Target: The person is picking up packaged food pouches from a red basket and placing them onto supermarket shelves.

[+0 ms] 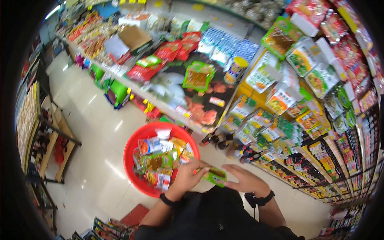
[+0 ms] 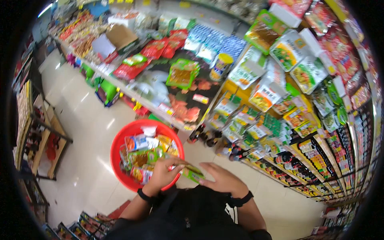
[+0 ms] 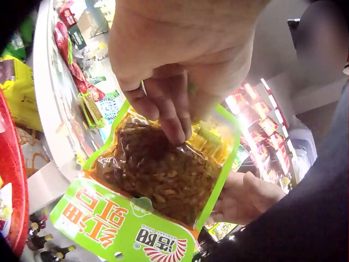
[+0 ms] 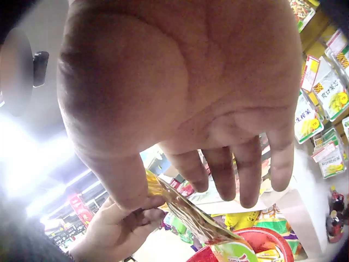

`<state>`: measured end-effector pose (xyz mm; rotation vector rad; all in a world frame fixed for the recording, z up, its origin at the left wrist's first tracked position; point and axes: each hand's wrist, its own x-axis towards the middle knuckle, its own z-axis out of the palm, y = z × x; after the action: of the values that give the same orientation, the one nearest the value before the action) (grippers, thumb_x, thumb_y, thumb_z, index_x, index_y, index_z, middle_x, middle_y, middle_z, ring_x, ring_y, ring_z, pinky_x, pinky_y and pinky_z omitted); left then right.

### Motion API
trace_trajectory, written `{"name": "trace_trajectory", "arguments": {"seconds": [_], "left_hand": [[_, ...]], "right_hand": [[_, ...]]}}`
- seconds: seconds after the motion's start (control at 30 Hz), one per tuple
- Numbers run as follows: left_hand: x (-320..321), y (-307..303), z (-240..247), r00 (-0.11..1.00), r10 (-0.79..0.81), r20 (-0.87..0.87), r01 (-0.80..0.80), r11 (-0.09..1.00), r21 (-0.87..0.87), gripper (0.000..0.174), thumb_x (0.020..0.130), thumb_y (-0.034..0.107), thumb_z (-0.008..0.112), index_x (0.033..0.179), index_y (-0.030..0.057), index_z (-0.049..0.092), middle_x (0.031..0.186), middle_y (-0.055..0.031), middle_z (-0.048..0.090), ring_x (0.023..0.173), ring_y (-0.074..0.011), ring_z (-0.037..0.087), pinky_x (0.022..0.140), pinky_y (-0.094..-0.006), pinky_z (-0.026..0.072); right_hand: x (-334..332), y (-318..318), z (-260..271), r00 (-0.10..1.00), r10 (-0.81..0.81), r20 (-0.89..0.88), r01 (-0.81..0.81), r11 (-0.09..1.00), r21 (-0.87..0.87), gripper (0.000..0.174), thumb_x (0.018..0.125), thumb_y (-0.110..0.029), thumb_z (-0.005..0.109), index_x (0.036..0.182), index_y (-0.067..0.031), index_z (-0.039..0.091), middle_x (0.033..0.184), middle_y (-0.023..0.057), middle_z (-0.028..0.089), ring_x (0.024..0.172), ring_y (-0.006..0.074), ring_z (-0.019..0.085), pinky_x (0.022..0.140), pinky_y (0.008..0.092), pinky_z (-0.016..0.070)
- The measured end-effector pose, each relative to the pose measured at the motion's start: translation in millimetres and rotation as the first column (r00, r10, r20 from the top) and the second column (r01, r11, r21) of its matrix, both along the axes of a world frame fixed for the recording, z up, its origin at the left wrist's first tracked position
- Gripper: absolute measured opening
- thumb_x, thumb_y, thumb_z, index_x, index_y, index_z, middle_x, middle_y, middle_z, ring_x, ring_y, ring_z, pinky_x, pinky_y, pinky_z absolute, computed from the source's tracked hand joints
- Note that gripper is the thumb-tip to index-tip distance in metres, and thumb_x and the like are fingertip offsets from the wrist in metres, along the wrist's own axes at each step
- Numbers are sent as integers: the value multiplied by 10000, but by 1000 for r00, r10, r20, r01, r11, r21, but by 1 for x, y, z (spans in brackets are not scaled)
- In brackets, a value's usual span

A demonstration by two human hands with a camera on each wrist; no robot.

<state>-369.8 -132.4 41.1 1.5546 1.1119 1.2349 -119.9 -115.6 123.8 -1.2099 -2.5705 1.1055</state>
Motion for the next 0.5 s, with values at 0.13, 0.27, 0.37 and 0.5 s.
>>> {"name": "trace_trajectory", "arguments": {"seconds": [0.13,0.27,0.37,0.5], "left_hand": [[15,1,18,997,-70,34,71,997,-32,130,887,76,687,996,14,721,991,-117,720,899,-205,694,787,-297,539],[35,2,21,992,-125,14,126,991,-39,152,888,76,683,1022,22,728,975,-113,728,860,-192,697,764,-290,536],[52,1,27,985,-170,-23,168,983,-76,177,888,79,684,1055,46,733,964,-98,736,847,-164,700,758,-284,537],[88,2,52,978,-210,-11,208,974,-89,170,881,95,700,1041,52,737,963,-94,738,862,-156,704,761,-281,540]], "right_hand": [[14,-5,-3,999,14,-29,-14,1000,12,599,942,-359,610,1366,34,451,1266,245,557,1183,380,551,1015,401,440],[37,-12,-12,999,-16,-48,13,998,-60,548,967,-353,568,1373,0,462,1257,226,571,1168,361,562,1004,403,445],[51,-19,-13,996,-74,-53,67,989,-130,533,980,-373,541,1375,-21,476,1256,210,579,1165,352,565,1004,406,444],[84,-29,-21,980,-169,-102,148,971,-190,521,990,-387,526,1383,-46,482,1237,211,603,1136,358,585,974,401,458]]}}
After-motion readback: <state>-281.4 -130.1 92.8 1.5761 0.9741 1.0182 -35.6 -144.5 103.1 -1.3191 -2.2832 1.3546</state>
